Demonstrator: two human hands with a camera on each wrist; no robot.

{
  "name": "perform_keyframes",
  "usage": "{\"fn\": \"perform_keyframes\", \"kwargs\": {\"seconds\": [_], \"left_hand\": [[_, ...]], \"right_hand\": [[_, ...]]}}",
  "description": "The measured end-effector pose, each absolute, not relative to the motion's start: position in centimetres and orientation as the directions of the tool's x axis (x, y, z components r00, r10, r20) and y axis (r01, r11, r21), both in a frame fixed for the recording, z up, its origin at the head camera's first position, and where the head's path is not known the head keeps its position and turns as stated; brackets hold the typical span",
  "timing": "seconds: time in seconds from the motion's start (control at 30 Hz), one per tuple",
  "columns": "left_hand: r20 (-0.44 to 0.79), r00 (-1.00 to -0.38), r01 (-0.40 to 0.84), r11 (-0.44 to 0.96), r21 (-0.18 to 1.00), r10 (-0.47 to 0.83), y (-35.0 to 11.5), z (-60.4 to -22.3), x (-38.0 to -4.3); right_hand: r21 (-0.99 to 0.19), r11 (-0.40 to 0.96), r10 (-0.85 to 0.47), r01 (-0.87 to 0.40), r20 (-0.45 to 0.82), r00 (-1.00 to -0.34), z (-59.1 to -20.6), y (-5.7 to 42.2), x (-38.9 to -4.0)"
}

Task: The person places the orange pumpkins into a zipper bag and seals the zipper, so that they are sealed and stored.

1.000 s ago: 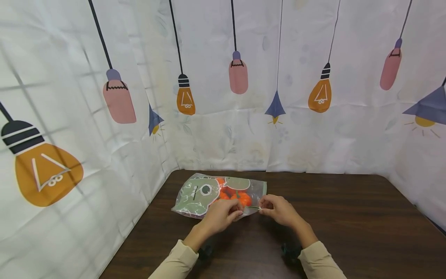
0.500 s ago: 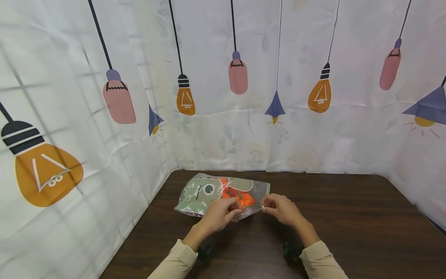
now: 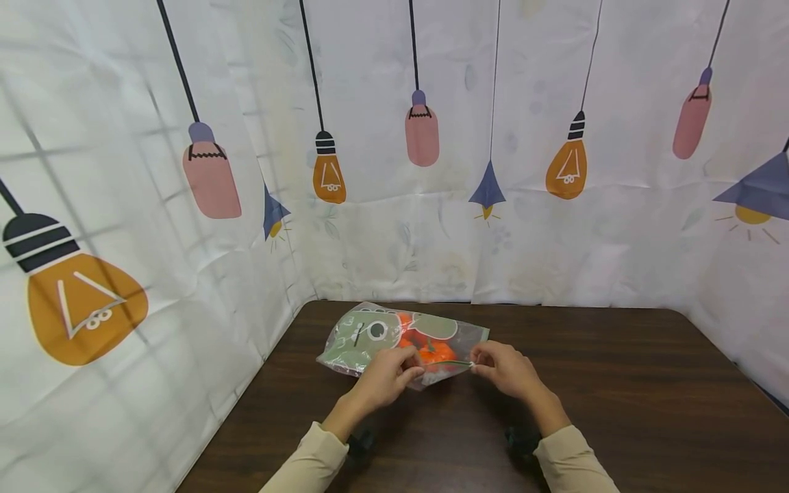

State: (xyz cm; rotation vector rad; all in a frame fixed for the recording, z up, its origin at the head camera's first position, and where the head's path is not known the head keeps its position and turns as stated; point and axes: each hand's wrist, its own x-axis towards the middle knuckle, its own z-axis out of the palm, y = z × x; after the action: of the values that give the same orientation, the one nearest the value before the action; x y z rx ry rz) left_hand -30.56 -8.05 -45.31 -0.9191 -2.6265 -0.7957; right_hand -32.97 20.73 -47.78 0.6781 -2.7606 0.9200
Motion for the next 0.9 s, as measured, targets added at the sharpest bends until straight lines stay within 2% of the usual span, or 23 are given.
{"fn": "perform_keyframes", "kwargs": {"seconds": [0.9], "left_hand": [[0.441, -0.774, 0.629, 0.630, 0.456, 0.455, -9.2, -44.9, -31.3]], "right_hand": [[-0.487, 0.798, -0.271, -0.354, 0.234, -0.934, -47.6, 22.7, -33.2]]}}
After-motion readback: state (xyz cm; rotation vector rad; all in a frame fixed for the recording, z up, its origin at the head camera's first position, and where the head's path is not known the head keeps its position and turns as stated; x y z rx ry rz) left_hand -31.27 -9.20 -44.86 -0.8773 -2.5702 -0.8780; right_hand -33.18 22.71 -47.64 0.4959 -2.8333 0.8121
